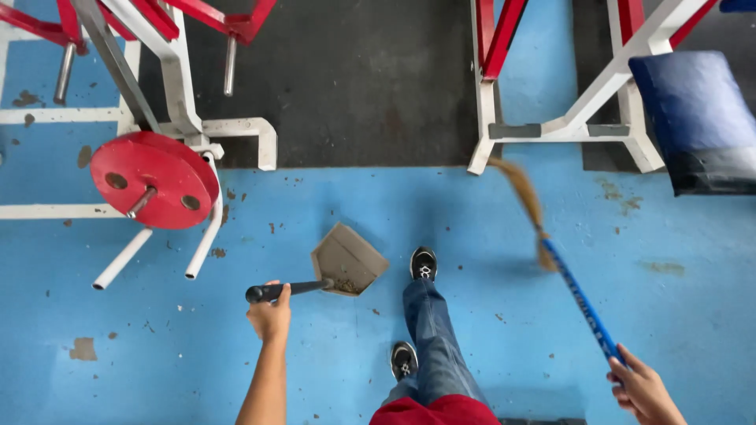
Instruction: Sweeping the gym floor using a broom and dustpan to collect dirt and debris.
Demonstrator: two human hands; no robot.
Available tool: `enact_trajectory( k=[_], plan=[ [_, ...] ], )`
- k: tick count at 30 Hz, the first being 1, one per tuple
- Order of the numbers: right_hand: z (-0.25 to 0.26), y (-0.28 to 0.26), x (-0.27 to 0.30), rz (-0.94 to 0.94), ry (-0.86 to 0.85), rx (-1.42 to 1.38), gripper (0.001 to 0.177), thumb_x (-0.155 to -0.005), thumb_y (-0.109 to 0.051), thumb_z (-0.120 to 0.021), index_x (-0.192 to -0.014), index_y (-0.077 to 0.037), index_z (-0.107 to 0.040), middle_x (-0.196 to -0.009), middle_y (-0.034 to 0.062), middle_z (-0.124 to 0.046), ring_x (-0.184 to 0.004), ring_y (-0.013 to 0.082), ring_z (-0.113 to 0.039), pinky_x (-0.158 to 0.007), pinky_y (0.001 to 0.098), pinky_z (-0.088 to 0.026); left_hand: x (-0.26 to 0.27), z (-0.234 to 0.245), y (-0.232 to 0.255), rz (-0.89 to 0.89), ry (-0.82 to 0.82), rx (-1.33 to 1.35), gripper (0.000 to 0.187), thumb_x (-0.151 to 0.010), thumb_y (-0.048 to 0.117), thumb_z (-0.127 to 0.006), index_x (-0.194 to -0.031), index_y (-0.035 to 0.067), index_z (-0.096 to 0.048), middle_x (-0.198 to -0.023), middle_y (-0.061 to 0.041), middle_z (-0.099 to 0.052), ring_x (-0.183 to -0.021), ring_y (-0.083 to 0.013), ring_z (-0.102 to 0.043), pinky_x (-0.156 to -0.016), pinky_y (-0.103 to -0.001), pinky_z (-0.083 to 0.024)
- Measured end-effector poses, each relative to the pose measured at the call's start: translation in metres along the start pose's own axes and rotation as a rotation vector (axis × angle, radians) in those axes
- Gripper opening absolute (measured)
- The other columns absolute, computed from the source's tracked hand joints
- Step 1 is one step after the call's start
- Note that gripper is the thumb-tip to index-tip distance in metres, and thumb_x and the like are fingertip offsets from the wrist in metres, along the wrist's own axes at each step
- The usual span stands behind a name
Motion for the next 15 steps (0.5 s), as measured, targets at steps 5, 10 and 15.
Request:
enact_trajectory(
  k=[5, 10, 15],
  plan=[
    [-0.039, -0.051, -0.147, 0.281, 0.014, -0.194, 0.007, -0.103, -0.004, -0.050, -0.105, 0.003, -0.051, -0.069, 0.0129, -0.043, -0.049, 0.0201, -0.033, -0.038, 0.0336, -0.023, -0.039, -0.034, 0.089, -0.059, -0.075, 0.026, 0.021, -0.086, 0.018, -0.076, -0.106, 0.013, -0.076, -0.087, -0.006, -0.076, -0.066, -0.0170, -0.066, -0.061, -0.035, -0.055],
    [-0.149, -0.110, -0.161, 0.097, -0.006, 0.028, 0.027, -0.095, -0.002, -0.050, -0.120, 0.001, -0.061, -0.064, 0.0114, -0.046, -0.043, 0.0210, -0.037, -0.034, 0.0327, -0.027, -0.092, -0.099, 0.187, -0.081, -0.079, -0.062, 0.022, -0.086, 0.017, -0.077, -0.109, 0.016, -0.077, -0.097, -0.006, -0.079, -0.079, -0.0181, -0.072, -0.069, -0.035, -0.057],
    [-0.239, -0.157, -0.071, -0.055, -0.233, 0.353, 0.061, -0.096, -0.006, -0.054, -0.155, -0.020, -0.046, -0.070, 0.0063, -0.055, -0.043, 0.0139, -0.040, -0.033, 0.0272, -0.032, -0.127, -0.162, 0.242, -0.103, -0.116, -0.088, 0.025, -0.085, 0.013, -0.077, -0.111, 0.016, -0.077, -0.099, -0.006, -0.079, -0.080, -0.0166, -0.071, -0.066, -0.032, -0.056]
  ],
)
Point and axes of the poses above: each hand's wrist, its own x-axis away from the middle knuckle, its own z-axis out of the back of the hand, y = z × x, the point moved 1 cm from there along -x, towards the middle knuckle
